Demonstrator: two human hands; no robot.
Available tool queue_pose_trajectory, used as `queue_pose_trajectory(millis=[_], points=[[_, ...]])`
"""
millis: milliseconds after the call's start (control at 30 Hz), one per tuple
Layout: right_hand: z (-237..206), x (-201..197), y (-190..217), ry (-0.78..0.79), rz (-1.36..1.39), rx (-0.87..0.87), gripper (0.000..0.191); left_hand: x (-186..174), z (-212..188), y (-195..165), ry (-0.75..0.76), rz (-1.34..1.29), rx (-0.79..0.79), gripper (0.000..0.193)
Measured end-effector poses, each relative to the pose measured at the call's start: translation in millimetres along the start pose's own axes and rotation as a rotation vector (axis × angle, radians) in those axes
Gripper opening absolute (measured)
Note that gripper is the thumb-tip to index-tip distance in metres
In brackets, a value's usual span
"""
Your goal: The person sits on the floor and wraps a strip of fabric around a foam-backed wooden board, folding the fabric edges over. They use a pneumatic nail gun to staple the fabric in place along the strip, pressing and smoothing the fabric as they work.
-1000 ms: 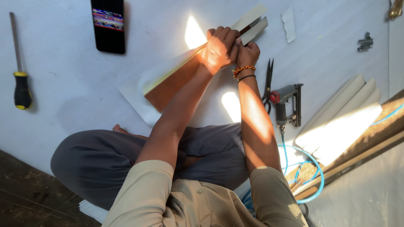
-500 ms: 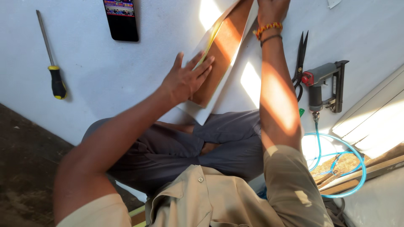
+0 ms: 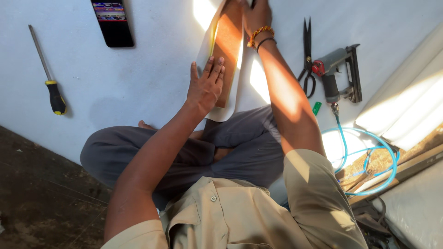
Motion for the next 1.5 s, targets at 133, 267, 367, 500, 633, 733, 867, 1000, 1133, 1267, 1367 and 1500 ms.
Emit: queue_pose_trajectory(millis=[133, 267, 367, 500, 633, 733, 867, 1000, 1133, 1267, 1367, 1500], points=[[-31, -7, -8, 0.170, 0.100, 0.121, 0.034, -8, -2, -12, -0.065, 0.071, -0.025, 0.071], [-27, -12, -6, 0.097, 0.042, 0.009, 0.034, -14, -1, -12, 0.154, -0.108, -0.077, 0.120], [-17, -6, -16, 0.104, 0.024, -0.046, 0.035, -26, 5, -13, 0.094, -0.080, -0.087, 0.131], [-12, 4, -38, 0.224, -0.062, -0.057, 0.039, -27, 15, -12, 0.132, -0.116, -0.151, 0.124], [-21, 13, -66, 0.561, -0.152, 0.076, 0.039, -16, 20, -8, 0.144, -0.157, -0.188, 0.121], [-51, 1, -75, 0.862, -0.374, -0.021, 0.042, -2, 21, -7, 0.070, -0.146, -0.183, 0.111], [-146, -9, -94, 1.157, -0.173, 0.304, 0.026, 12, 29, -9, -0.171, -0.047, -0.200, 0.087], [-191, 13, -107, 1.083, -0.117, 0.287, 0.037, 22, 31, -9, -0.135, -0.111, -0.222, 0.078], [-191, 24, -124, 0.899, -0.267, 0.178, 0.040, 18, 28, -15, -0.022, -0.214, -0.251, 0.082], [-194, 13, -130, 0.740, -0.233, -0.048, 0.042, 10, 30, -14, -0.057, -0.144, -0.276, 0.073], [-201, 7, -132, 0.686, -0.151, -0.034, 0.041, 13, 32, -13, -0.117, -0.114, -0.273, 0.070], [-207, 12, -123, 0.661, -0.099, -0.114, 0.030, 24, 33, -12, -0.213, -0.121, -0.273, 0.066]])
Point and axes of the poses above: each hand's wrist, its own z-axis towards the middle knuckle, its own x-axis out of the palm, y = z × x, the point moved 4 cm from there along z, towards the middle knuckle, and after that the axes turned 5 degrees about y, right-handed, at the moved point
